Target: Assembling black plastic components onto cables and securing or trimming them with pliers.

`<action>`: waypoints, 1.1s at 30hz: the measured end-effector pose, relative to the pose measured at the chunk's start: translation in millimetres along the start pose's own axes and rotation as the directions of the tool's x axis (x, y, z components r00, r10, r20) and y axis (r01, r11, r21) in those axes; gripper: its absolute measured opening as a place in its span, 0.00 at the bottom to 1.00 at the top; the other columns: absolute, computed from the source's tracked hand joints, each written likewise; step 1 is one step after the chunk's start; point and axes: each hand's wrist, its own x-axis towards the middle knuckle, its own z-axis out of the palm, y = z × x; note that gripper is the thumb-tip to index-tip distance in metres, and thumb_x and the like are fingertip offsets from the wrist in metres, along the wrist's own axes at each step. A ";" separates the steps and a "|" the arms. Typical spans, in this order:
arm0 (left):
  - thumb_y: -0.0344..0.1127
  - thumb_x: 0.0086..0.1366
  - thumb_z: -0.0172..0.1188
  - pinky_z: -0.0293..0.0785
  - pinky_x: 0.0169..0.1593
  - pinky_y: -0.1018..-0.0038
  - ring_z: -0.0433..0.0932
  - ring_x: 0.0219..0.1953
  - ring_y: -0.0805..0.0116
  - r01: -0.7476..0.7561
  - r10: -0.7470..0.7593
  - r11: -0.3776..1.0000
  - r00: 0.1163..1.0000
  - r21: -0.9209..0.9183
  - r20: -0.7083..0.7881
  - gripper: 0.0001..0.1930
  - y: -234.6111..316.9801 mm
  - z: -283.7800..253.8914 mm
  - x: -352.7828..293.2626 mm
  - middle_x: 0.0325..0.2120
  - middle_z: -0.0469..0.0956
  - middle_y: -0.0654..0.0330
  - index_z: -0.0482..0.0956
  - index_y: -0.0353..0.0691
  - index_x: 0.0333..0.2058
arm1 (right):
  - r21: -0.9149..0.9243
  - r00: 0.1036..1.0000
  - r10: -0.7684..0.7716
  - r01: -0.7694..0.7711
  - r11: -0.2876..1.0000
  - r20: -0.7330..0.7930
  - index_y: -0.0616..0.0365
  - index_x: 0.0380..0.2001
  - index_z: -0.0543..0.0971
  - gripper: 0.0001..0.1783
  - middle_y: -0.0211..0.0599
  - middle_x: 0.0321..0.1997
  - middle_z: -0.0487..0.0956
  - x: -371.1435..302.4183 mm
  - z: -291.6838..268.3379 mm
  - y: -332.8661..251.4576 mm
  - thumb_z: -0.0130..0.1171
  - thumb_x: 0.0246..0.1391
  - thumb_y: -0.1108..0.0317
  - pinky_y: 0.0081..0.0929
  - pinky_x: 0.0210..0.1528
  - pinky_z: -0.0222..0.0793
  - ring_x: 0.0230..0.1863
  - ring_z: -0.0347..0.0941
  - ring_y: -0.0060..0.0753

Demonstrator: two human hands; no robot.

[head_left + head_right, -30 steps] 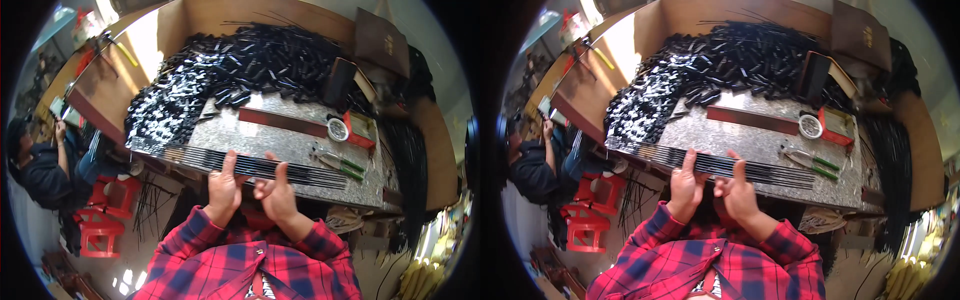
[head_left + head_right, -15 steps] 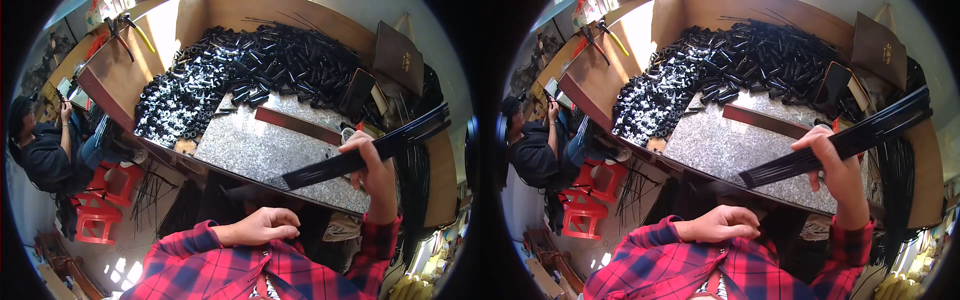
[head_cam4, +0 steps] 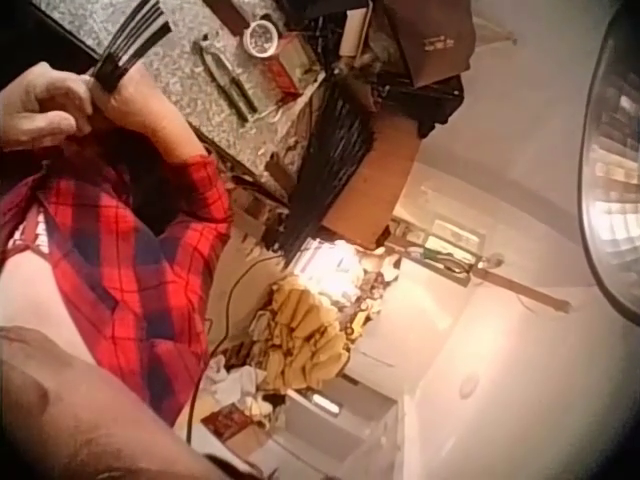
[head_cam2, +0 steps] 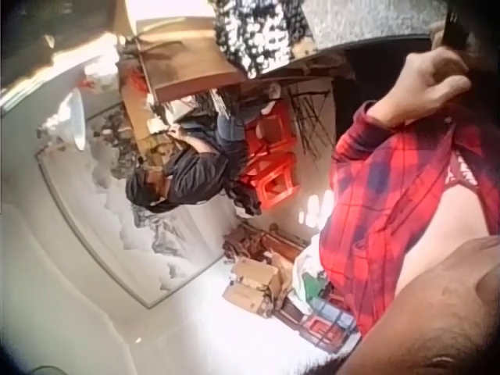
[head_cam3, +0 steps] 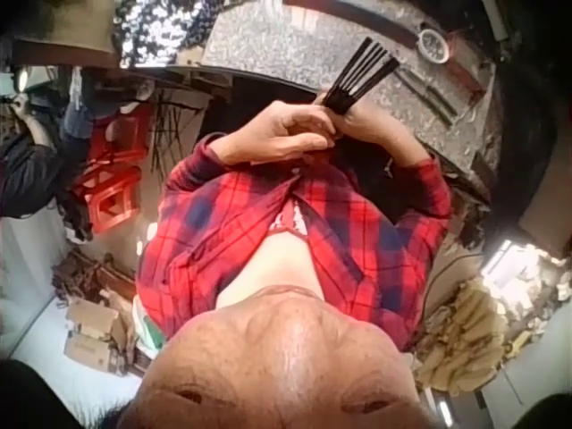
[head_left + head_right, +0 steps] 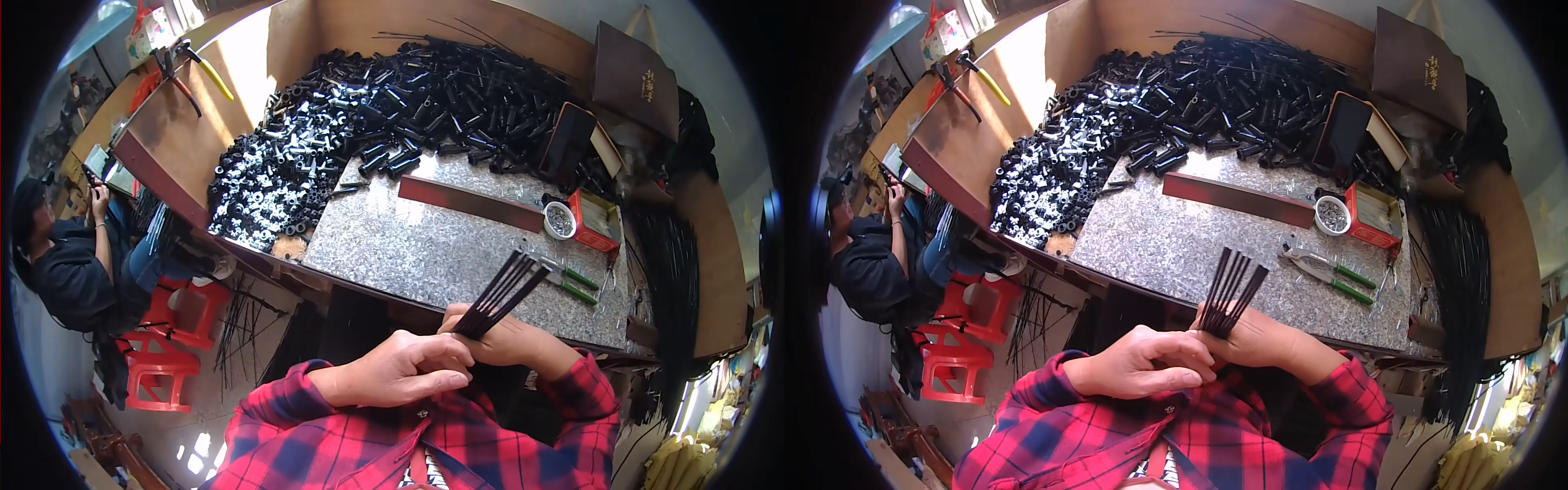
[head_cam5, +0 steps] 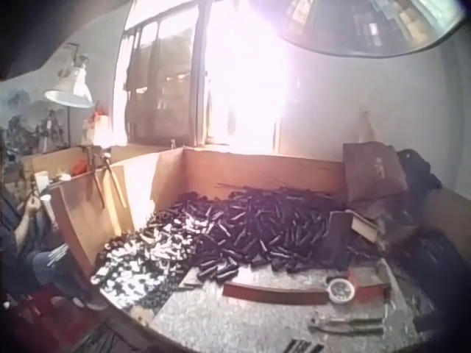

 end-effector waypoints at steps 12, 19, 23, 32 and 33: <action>0.28 0.58 0.62 0.75 0.30 0.77 0.81 0.26 0.66 -0.178 0.189 0.962 0.981 0.206 -0.038 0.11 41.1 -4.9 9.4 0.23 0.80 0.57 0.77 0.33 0.40 | 0.076 0.990 -0.132 0.128 0.989 0.048 0.62 0.31 0.76 0.07 0.40 0.29 0.75 6.0 1.4 2.9 0.54 0.55 0.69 0.32 0.35 0.69 0.32 0.74 0.39; 0.28 0.51 0.67 0.66 0.26 0.77 0.72 0.22 0.68 -0.393 0.616 0.713 0.747 0.581 -0.251 0.14 65.9 -14.2 18.8 0.24 0.76 0.56 0.77 0.32 0.37 | 0.314 0.996 -0.079 0.064 0.947 0.035 0.61 0.36 0.74 0.09 0.43 0.32 0.75 16.4 5.7 -13.5 0.56 0.54 0.67 0.33 0.38 0.69 0.35 0.72 0.38; 0.29 0.53 0.66 0.72 0.46 0.71 0.75 0.44 0.57 -0.361 0.645 0.695 0.694 0.621 -0.319 0.17 79.0 -8.5 44.4 0.39 0.76 0.48 0.75 0.31 0.42 | 0.220 0.989 -0.147 0.140 0.965 0.012 0.61 0.34 0.73 0.09 0.40 0.30 0.74 10.3 6.9 -9.2 0.57 0.53 0.67 0.32 0.34 0.67 0.32 0.71 0.35; 0.21 0.62 0.53 0.77 0.39 0.75 0.81 0.35 0.62 -0.445 0.520 0.827 0.837 0.344 -0.167 0.13 63.0 -10.2 48.1 0.35 0.80 0.53 0.75 0.33 0.46 | 0.165 0.998 -0.025 0.015 0.986 0.059 0.61 0.48 0.73 0.19 0.44 0.48 0.74 -3.0 10.6 -21.4 0.54 0.58 0.60 0.31 0.52 0.67 0.52 0.70 0.39; 0.21 0.62 0.53 0.77 0.39 0.76 0.81 0.35 0.64 -0.447 0.529 0.818 0.832 0.362 -0.168 0.13 65.1 -10.5 47.1 0.35 0.80 0.53 0.75 0.33 0.45 | 0.164 0.998 -0.028 0.017 0.986 0.065 0.61 0.48 0.73 0.19 0.44 0.48 0.74 -2.6 10.6 -22.3 0.54 0.58 0.60 0.31 0.52 0.67 0.52 0.70 0.39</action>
